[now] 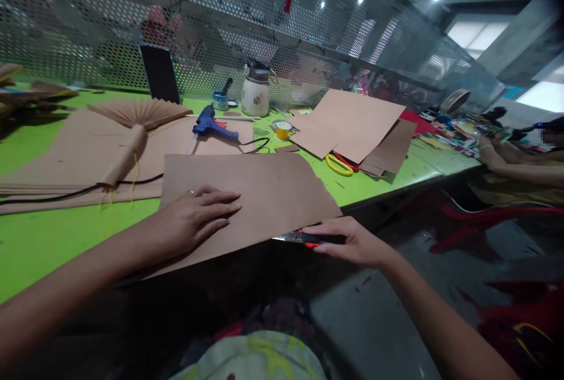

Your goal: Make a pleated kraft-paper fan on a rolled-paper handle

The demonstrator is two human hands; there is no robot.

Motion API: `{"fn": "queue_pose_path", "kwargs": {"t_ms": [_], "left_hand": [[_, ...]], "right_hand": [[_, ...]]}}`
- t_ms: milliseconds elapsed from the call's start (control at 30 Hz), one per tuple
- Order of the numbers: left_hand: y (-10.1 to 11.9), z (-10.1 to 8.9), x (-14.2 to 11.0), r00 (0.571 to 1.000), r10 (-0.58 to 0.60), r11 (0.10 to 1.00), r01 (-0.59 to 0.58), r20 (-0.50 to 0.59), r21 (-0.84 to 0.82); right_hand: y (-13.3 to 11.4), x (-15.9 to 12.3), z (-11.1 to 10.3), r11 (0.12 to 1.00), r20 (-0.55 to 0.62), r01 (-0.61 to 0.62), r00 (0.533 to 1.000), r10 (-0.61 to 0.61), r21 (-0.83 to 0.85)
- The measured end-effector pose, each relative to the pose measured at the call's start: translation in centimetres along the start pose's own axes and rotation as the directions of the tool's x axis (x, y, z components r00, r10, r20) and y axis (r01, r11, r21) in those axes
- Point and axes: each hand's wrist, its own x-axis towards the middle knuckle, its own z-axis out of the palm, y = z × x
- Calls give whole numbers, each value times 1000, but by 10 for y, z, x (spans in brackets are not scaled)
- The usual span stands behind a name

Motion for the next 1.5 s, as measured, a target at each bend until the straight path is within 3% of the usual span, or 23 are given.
{"fn": "queue_pose_path", "kwargs": {"t_ms": [233, 400, 900, 1167, 1500], "left_hand": [[0, 0, -1, 1000, -4, 1000, 4, 3, -9], [-1, 1, -2, 1000, -2, 1000, 3, 7, -15], [10, -6, -1, 1000, -20, 998, 21, 23, -54], [12, -7, -1, 1000, -7, 999, 7, 11, -53], [15, -6, -3, 999, -23, 997, 25, 26, -70]], "right_hand": [[-6, -2, 4, 998, -12, -62, 998, 62, -12], [-10, 12, 10, 999, 31, -29, 999, 28, 30], [-40, 38, 44, 998, 24, -7, 1000, 6, 55], [-54, 43, 57, 997, 36, -62, 998, 61, 51], [-53, 53, 71, 997, 43, -12, 999, 9, 70]]}}
